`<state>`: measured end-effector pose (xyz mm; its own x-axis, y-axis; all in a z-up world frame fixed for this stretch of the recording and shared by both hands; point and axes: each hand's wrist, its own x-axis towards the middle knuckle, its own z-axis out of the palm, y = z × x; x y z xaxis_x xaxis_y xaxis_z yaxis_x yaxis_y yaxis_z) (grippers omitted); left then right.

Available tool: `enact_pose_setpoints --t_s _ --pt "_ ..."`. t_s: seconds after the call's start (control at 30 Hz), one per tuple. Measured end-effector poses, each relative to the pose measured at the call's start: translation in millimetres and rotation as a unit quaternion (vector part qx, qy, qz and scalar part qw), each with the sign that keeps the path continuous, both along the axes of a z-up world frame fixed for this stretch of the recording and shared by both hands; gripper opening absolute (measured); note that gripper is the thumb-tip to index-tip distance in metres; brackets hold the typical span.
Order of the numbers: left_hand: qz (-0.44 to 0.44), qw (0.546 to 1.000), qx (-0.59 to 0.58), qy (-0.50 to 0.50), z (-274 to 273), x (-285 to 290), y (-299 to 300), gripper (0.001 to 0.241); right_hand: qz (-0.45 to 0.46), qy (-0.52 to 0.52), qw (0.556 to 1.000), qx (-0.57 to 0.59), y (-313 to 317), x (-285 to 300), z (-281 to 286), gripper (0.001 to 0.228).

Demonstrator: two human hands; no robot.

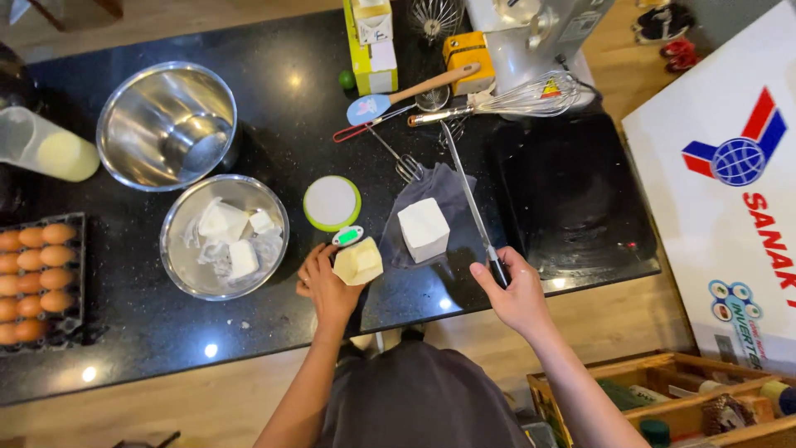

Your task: Unwrapping and cutting blocks of butter or cream cheese and placing them into a mixing bowl

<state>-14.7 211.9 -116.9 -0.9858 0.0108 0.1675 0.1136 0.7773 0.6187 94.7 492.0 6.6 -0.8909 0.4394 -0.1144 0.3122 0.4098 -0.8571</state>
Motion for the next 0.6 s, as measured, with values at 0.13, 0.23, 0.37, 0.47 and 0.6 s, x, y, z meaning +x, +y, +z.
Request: enact_pose_setpoints --t_s 0.13,0.23,0.37,0.47,0.6 --pt "0.012 0.998 -0.065 0.008 0.8 6.3 -7.4 0.085 0.008 -0.026 1.000 0.012 4.9 -4.8 -5.2 0.033" --pt "-0.011 1.000 -0.024 0.006 13.1 16.5 -9.7 0.096 0.020 -0.005 1.000 -0.020 6.9 -9.1 -8.7 0.032" --pt "-0.018 1.000 -0.015 -0.007 27.5 20.3 -10.2 0.100 0.047 -0.003 0.999 0.009 4.3 -14.4 -10.4 0.033" --pt "-0.028 0.999 -0.001 0.022 34.4 24.6 -18.1 0.089 0.049 0.004 0.999 0.019 2.1 -14.2 -8.1 0.033" --pt "0.007 0.998 0.048 0.028 51.0 35.9 -30.4 0.073 0.023 0.052 0.997 0.049 -3.5 -3.7 -3.7 0.032"
